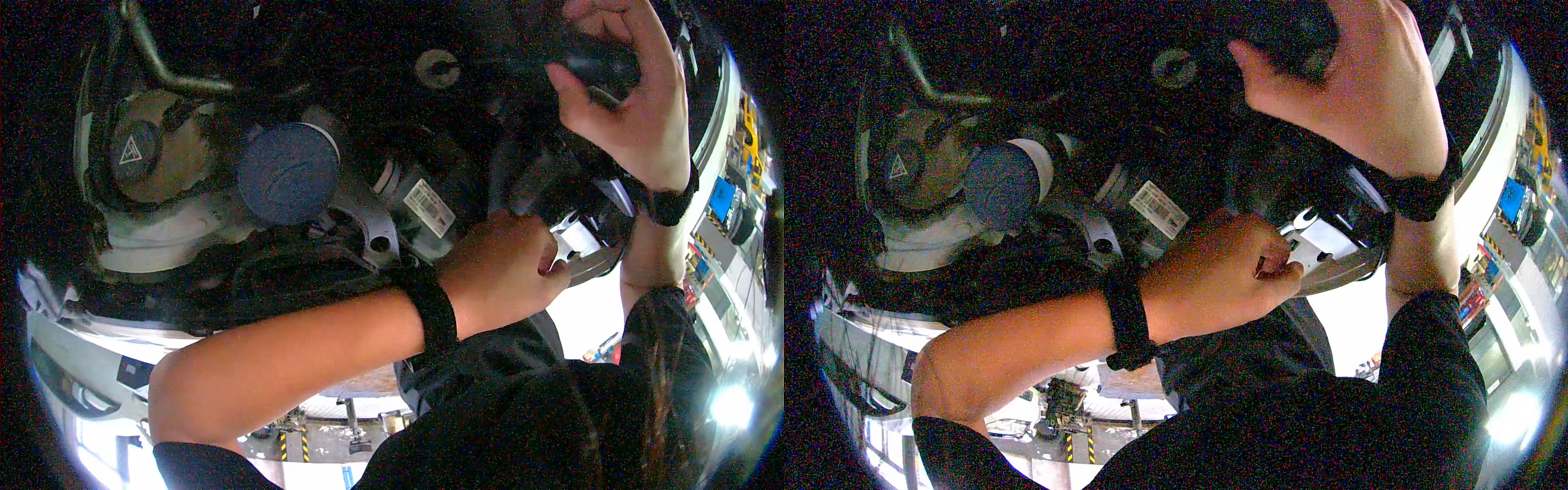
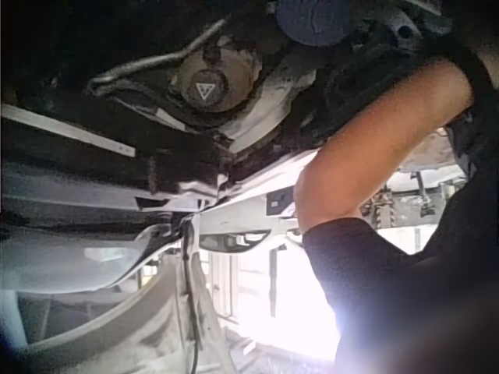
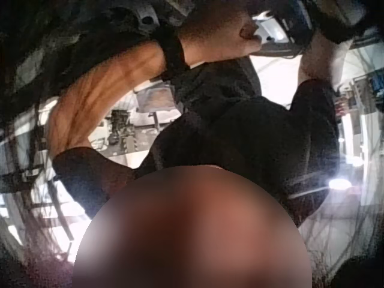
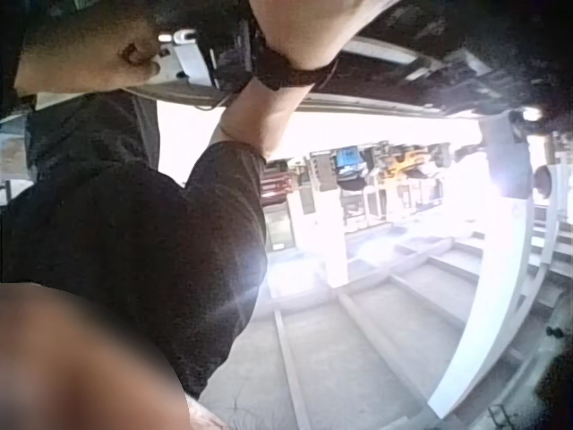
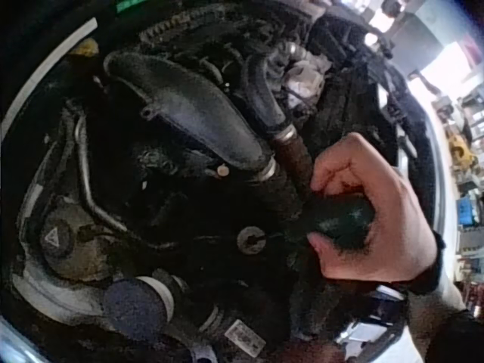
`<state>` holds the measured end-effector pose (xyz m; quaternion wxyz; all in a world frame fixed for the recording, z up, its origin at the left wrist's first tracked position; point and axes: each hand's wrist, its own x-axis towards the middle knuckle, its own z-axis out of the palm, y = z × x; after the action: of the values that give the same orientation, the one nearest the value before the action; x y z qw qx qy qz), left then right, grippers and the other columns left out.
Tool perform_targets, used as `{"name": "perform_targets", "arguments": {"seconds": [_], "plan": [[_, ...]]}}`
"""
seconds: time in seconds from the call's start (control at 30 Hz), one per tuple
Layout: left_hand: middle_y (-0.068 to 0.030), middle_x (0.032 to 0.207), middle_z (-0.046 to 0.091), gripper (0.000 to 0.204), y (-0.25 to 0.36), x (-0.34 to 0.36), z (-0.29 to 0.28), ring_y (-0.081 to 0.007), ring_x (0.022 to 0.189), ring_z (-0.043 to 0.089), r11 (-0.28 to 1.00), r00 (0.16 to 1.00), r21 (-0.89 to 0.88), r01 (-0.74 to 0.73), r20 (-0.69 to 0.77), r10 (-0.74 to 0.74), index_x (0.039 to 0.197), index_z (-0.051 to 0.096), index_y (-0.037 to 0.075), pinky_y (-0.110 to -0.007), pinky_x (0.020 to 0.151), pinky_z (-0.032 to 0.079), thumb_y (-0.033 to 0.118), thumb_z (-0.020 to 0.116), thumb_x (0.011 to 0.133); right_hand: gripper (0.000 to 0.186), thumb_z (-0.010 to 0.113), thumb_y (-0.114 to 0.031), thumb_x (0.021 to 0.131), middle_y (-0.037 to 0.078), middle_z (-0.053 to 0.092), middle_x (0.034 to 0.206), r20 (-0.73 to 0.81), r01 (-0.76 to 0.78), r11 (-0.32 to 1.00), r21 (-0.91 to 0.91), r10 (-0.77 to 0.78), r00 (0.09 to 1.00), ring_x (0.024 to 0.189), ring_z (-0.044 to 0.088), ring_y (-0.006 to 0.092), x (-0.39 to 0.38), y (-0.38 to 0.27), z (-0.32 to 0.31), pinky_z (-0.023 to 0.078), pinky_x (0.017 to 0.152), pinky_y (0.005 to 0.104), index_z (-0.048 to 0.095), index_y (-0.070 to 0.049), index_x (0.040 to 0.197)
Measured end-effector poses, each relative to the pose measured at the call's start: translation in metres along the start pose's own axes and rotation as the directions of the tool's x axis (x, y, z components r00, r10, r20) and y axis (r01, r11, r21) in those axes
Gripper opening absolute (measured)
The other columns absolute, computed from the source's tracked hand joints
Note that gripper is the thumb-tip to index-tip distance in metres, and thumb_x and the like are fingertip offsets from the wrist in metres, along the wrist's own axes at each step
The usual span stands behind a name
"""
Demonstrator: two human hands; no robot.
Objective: The person walks to a white car with its hood open and uses a wrench and a screwdriver to work on components within the engine bay. The person repeatedly tightens and adjusts parts under the hood.
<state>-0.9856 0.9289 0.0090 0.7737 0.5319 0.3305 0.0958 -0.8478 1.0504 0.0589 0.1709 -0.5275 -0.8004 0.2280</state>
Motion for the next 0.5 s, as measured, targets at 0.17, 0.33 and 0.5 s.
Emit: {"name": "perform_targets", "arguments": {"seconds": [0.17, 0.33, 0.5], "plan": [[-0.0244, 0.063, 0.061, 0.038, -0.002, 0.0, 0.004, -0.0423, 0.06, 0.065, 0.998, 0.997, 0.01, -0.056, -0.061, 0.056, 0.065, 0.065, -0.001, -0.051, 0.058, 0.049, 0.029, 0.068, 0.087, 0.045, 0.079, -0.024, 0.08, 0.01, 0.054, 0.099, -0.019, 0.136, 0.991, -0.006, -0.136, 0.99, 0.083, 0.058, 0.0224, -0.003, 0.022, 0.002, 0.047, 0.076, 0.0356, 0.056, 0.0, 0.11], [-0.0241, 0.064, 0.062, 0.038, -0.003, 0.001, 0.004, -0.0421, 0.06, 0.066, 1.0, 1.0, 0.002, -0.006, -0.027, 0.006, 0.064, 0.065, -0.001, -0.051, 0.059, 0.049, 0.03, 0.068, 0.086, 0.035, 0.079, -0.022, 0.082, 0.01, 0.058, 0.092, -0.022, 0.186, 0.978, -0.09, -0.189, 0.982, 0.077, 0.059, 0.0218, -0.009, 0.038, -0.017, 0.048, 0.072, 0.0341, 0.061, 0.0, 0.103], [-0.0236, 0.063, 0.062, 0.038, -0.003, 0.001, 0.005, -0.0423, 0.06, 0.065, 0.999, 0.997, 0.004, -0.045, -0.067, 0.045, 0.065, 0.065, -0.001, -0.05, 0.058, 0.049, 0.031, 0.069, 0.086, 0.038, 0.075, -0.018, 0.076, 0.013, 0.065, 0.099, 0.054, 0.229, 0.965, -0.129, -0.224, 0.973, 0.089, 0.063, 0.0203, -0.016, 0.041, -0.032, 0.051, 0.082, 0.0307, 0.065, 0.003, 0.106]]}}
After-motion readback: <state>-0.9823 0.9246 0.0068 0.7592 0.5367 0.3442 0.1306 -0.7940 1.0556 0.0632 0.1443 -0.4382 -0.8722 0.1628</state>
